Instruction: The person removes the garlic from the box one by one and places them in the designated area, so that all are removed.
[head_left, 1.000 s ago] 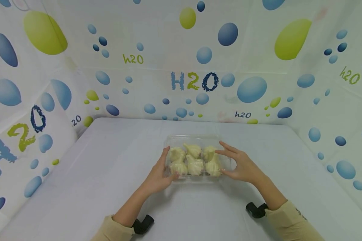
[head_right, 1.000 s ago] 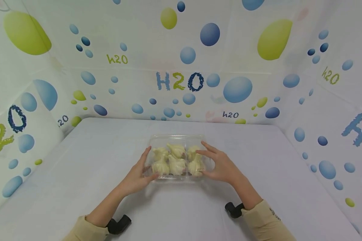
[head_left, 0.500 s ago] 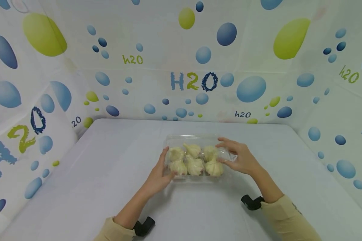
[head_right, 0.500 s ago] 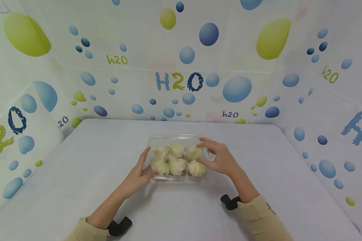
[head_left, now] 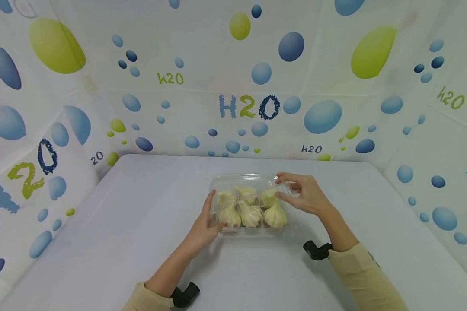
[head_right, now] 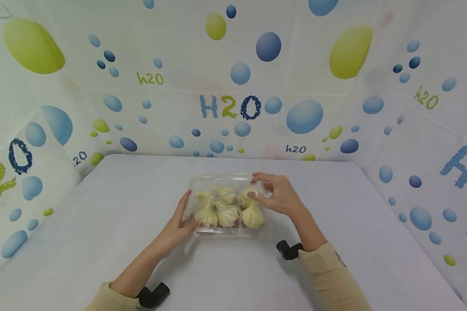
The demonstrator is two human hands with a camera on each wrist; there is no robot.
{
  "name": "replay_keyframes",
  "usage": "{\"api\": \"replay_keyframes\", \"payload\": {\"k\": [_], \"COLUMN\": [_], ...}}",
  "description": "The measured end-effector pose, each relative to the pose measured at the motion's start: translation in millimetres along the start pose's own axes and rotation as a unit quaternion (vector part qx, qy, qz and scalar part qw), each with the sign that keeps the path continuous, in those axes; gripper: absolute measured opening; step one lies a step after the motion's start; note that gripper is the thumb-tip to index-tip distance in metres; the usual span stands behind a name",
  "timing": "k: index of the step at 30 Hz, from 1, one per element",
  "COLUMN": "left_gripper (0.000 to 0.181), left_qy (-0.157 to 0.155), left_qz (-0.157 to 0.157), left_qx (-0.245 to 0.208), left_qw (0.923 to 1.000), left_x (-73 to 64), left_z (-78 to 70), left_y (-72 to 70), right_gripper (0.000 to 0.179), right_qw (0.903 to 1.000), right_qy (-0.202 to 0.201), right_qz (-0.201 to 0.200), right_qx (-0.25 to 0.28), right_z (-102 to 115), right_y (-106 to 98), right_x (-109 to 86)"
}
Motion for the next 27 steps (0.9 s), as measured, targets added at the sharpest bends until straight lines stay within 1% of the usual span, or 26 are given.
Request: {"api": "replay_keyframes", "payload": {"k": [5, 7, 10, 12, 14, 17, 21, 23, 27], "left_gripper": [0.085, 0.086, 0.093, 0.095, 0.095, 0.092, 0.088, 0.087, 0.086], "left_qy": [-0.005, -0.009, -0.011, -0.009, -0.009, -0.009, -0.004, -0.004, -0.007], "left_qz": [-0.002, -0.005, 0.002, 0.007, 0.015, 0.018, 0.028, 0.034, 0.041], "left_qx": [-0.004, -0.006, -0.033, -0.047, -0.058, -0.046, -0.038, -0.040, -0.043], "left_qw": [1.0000, 0.9999, 0.9994, 0.9988, 0.9982, 0.9988, 0.9989, 0.9986, 0.9982], "left_x": [1.4, 1.2, -0.7, -2.0, -3.1, -2.8, -1.5, -0.8, 0.2], "left_z": [0.5, 1.3, 2.3, 2.0, 2.1, 1.6, 0.1, -0.6, -1.4], "left_y": [-0.7, -1.4, -2.6, -3.9, -3.7, -3.1, -0.9, 0.0, 0.6], "right_gripper": [0.021, 0.023, 0.029, 0.031, 0.033, 0.035, 0.039, 0.042, 0.052], "right_qw": [0.9999, 0.9997, 0.9983, 0.9968, 0.9961, 0.9966, 0.9964, 0.9951, 0.9897], "right_qy": [0.010, 0.021, 0.048, 0.062, 0.069, 0.066, 0.075, 0.089, 0.134], "right_qz": [0.011, 0.006, 0.004, -0.001, 0.002, -0.004, -0.009, -0.006, 0.000], "right_qx": [-0.004, 0.008, 0.032, 0.050, 0.056, 0.050, 0.039, 0.041, 0.050], "right_z": [1.1, -0.2, -5.7, -9.8, -12.9, -15.4, -17.2, -18.5, -23.9], "right_y": [-4.3, -9.2, -18.8, -24.6, -27.0, -28.5, -31.6, -32.8, -33.6], "right_x": [7.7, 9.3, 9.7, 10.3, 11.1, 15.2, 20.4, 22.1, 23.3]}}
Point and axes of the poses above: each hand's wrist, its own x-axis towards the middle knuckle, its own y-axis out of the palm, z = x × y, the point moved 2 cm from there along x, towards the middle knuckle, and after that the axes turned 3 degrees about z, right-handed, at the moved point
